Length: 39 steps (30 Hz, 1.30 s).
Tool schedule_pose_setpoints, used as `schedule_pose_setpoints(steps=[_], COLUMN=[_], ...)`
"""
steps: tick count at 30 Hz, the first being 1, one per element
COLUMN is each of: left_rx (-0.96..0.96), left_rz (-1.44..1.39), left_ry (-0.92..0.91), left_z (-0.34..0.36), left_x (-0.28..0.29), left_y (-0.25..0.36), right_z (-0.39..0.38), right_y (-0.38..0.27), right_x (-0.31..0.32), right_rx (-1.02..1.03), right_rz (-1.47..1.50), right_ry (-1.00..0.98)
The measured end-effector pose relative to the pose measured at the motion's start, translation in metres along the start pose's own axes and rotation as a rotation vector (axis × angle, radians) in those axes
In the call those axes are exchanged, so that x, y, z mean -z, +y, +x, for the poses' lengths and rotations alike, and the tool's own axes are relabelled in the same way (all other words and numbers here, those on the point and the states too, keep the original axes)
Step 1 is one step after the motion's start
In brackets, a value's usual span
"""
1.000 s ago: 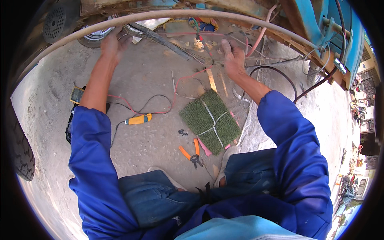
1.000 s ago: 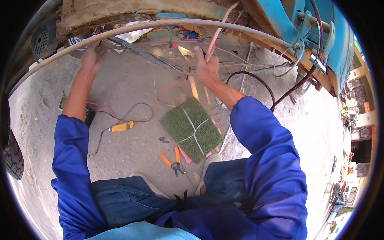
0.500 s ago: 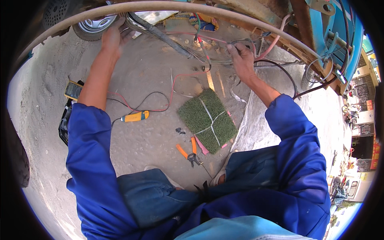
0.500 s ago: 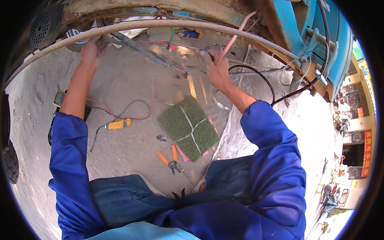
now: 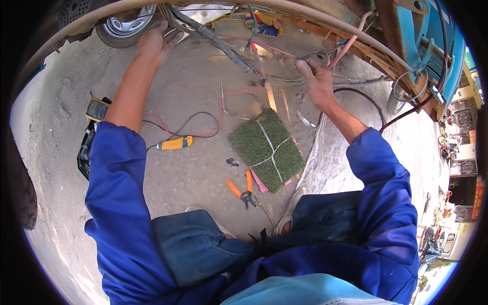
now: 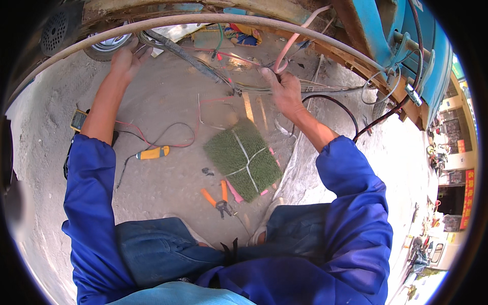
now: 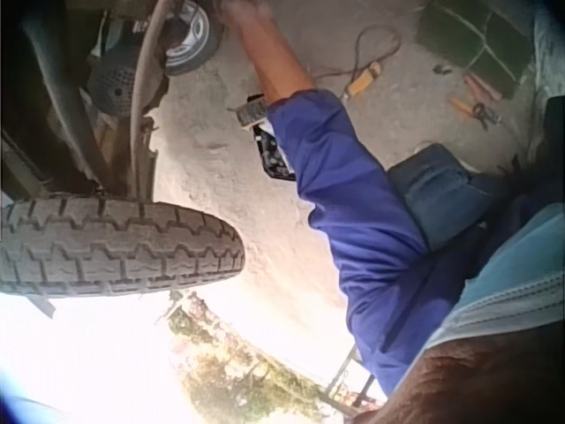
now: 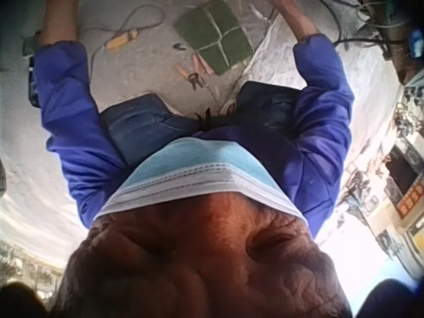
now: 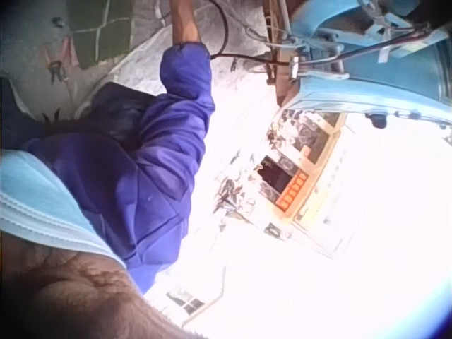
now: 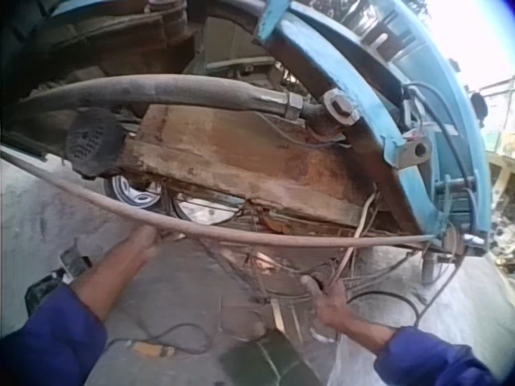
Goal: The person sits under a blue three-wheeled vehicle and works on its wiring. They strip wire insulation, twist conductors together, and connect wires to a small component using pliers and a multimeter.
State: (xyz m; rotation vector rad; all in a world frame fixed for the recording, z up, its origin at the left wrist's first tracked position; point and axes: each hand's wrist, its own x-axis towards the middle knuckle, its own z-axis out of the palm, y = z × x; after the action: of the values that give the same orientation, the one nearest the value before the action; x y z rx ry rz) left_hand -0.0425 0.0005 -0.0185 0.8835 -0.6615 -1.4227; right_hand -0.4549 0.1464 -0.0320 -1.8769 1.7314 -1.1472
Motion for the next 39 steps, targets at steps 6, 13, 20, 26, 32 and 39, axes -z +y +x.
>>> schedule_pose_setpoints(steps=[6, 13, 20, 26, 32, 39], left_rx=[0.009, 0.028, 0.081, 0.085, 0.05, 0.058], left_rz=[0.093, 0.145, 0.096, 0.122, 0.121, 0.082], left_ry=[-0.032, 0.02, 0.025, 0.011, 0.009, 0.076], left_z=[-0.005, -0.009, -0.011, -0.014, -0.016, -0.008], left_x=[0.01, 0.007, -0.004, -0.006, -0.007, -0.008], left_y=[0.011, 0.012, 0.006, 0.007, 0.005, -0.004], right_z=[0.014, 0.007, -0.007, -0.001, 0.007, -0.002], right_y=[0.011, 0.009, -0.002, 0.0, 0.008, -0.016], right_x=[-0.013, -0.016, 0.003, 0.003, -0.01, -0.006], right_rx=[-0.057, -0.112, -0.046, -0.036, -0.045, -0.043], right_rz=[0.127, 0.31, 0.174, 0.156, 0.271, 0.354], right_ry=[0.042, -0.022, -0.038, -0.012, 0.065, 0.075])
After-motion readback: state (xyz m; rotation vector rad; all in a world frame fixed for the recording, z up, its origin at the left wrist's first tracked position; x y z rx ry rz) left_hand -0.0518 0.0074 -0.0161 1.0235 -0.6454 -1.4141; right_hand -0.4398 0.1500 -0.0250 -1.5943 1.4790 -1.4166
